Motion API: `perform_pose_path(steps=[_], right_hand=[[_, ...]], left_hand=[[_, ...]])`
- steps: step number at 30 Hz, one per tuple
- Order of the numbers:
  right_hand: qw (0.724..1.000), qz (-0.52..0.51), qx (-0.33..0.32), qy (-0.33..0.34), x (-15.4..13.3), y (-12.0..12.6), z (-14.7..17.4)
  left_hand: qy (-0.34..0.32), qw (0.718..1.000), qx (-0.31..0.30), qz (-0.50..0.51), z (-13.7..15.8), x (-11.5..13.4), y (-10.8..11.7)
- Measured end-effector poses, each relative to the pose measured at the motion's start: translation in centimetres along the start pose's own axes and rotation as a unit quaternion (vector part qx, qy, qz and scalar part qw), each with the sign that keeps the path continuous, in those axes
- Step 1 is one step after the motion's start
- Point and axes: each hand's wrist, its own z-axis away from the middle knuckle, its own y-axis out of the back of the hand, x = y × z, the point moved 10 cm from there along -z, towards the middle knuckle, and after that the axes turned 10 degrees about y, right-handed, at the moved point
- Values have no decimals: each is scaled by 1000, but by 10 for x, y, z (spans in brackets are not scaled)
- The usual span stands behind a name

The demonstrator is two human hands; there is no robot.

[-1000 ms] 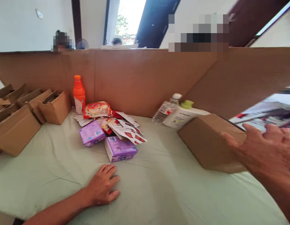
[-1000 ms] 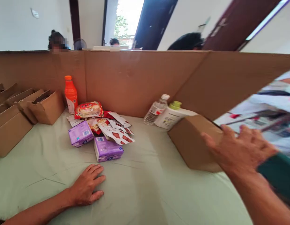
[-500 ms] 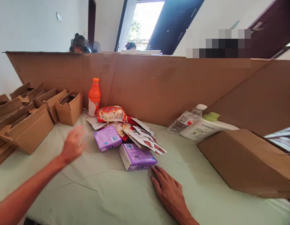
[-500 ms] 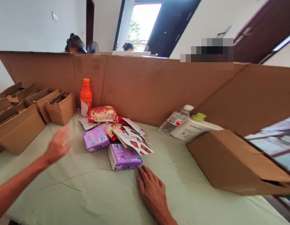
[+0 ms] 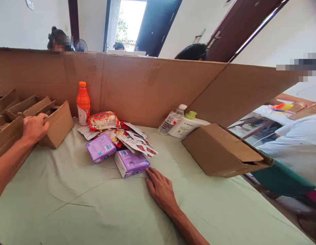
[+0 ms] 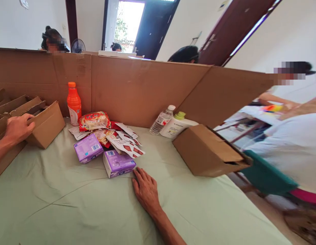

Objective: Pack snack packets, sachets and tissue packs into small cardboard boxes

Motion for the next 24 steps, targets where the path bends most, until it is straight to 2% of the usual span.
perform_pose_path(steps=[3, 4, 7, 9, 11, 14, 16, 18, 21, 24], right_hand=[[1000, 6, 3, 0, -2, 3, -1], [1000, 6, 5, 1, -3, 3, -1], [1000, -8, 9, 3, -4, 2, -1], [999, -31, 10, -4, 0, 1, 0], [997, -63, 23, -26, 8, 4, 3], [982, -146, 103, -67, 20, 26, 12], [957, -210, 174, -99, 24, 50, 24], [934, -261, 215, -119, 17, 75, 36], [920, -325, 192, -103, -17, 100, 44], [902, -408, 123, -69, -62, 104, 38]], left_hand=[[-10, 999, 24, -18, 62, 0, 41], [-35, 999, 27, -21, 89, 5, 56], [-74, 997, 3, -2, 167, 21, 94], [-80, 996, -15, 29, 207, 38, 114], [-115, 991, -36, 52, 232, 67, 126], [-178, 978, -93, 63, 247, 109, 122], [-182, 973, -120, 80, 246, 123, 112], [-180, 968, -137, 112, 241, 131, 101], [-209, 952, -159, 157, 233, 143, 79], [-241, 939, -159, 185, 222, 154, 61]])
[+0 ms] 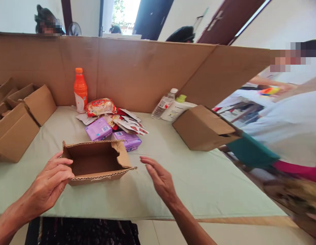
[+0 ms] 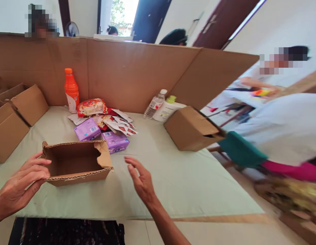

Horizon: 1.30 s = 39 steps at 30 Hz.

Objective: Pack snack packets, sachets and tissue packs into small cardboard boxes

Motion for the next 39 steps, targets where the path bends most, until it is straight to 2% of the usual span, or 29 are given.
perform_pose_path(steps=[3, 6, 9, 12, 14, 16, 19, 21, 23, 25, 28, 30, 33, 35, 37, 39], right_hand=[[995, -75, -56, -15, -19, -34, 4], [990, -114, -71, -38, -20, -54, 7], [989, -116, -72, -59, -8, -56, 3], [995, -81, -44, -48, 4, -38, -15], [998, -54, -14, -20, 2, -20, -33], [999, -27, 10, 15, -8, -4, -56], [996, 26, 5, 85, -30, 0, -99], [986, 72, -38, 144, -43, -18, -134], [966, 136, -100, 197, -49, -50, -171], [929, 238, -169, 226, -42, -93, -209], [853, 396, -259, 221, -18, -157, -258], [827, 436, -283, 214, -7, -191, -281], [829, 433, -291, 203, 3, -226, -302], [836, 424, -291, 192, 8, -237, -309], [850, 403, -288, 179, 10, -238, -315], [874, 369, -273, 160, 7, -228, -322]], left_hand=[[-6, 1000, 9, 7, -8, -1, -7], [38, 998, 53, -18, -1, -4, -3], [122, 983, 137, -1, 20, -17, 8], [216, 947, 217, 101, 48, -45, 9], [262, 924, 217, 174, 64, -66, -8], [307, 910, 178, 212, 77, -86, -36], [366, 906, 132, 165, 99, -111, -74], [370, 919, 103, 92, 110, -121, -94], [350, 934, 56, 39, 116, -126, -115], [335, 941, 34, 18, 121, -130, -131], [330, 942, 62, 14, 124, -132, -139], [331, 941, 67, 29, 121, -130, -142], [337, 936, 57, 85, 108, -124, -142], [348, 926, 56, 132, 97, -121, -138], [363, 916, 62, 159, 90, -119, -133], [367, 913, 71, 162, 87, -118, -129]])
